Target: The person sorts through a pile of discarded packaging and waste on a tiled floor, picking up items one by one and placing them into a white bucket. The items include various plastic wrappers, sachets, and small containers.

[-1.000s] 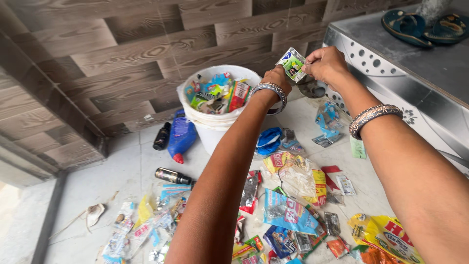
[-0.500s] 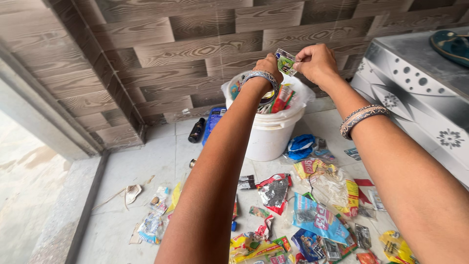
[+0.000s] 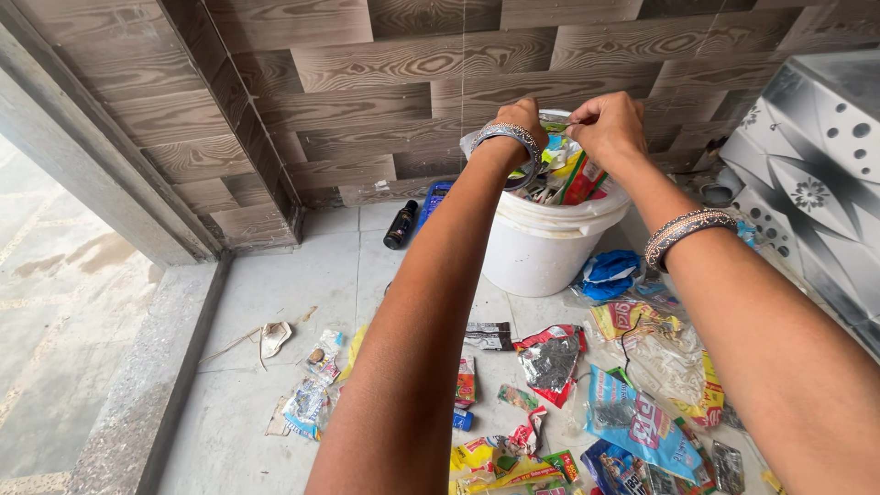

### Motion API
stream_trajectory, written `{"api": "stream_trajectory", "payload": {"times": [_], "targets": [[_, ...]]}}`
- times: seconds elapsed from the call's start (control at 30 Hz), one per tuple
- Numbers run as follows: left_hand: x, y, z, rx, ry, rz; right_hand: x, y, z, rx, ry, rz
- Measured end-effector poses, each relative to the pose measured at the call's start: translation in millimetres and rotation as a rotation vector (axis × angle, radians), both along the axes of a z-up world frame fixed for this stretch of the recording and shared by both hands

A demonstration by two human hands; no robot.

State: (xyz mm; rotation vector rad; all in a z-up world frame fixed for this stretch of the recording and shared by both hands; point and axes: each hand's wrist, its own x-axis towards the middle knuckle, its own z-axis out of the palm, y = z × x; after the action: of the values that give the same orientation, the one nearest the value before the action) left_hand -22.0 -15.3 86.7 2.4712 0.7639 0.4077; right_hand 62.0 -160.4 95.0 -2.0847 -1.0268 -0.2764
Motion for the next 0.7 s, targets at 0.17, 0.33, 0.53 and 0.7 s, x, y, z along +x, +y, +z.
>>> {"api": "stream_trajectory", "payload": {"times": [0.17,0.33,0.53,0.7], "targets": [[7,12,-25,0.031,-0.030,-0.032,4,12,-17,-0.052,0.140,-0.050],[5,10,-42,-0.011,0.050,-0.001,24,20,-42,-0.047,-0.118,0.054],[-2,1,-46,0.022,0.167,-0.040,29,15,-63,-0.165,-0.330,0.080],[0,-4,-63,0.096,0.245,-0.122,21,17,-68,-0.272,-0.252,0.085]]}}
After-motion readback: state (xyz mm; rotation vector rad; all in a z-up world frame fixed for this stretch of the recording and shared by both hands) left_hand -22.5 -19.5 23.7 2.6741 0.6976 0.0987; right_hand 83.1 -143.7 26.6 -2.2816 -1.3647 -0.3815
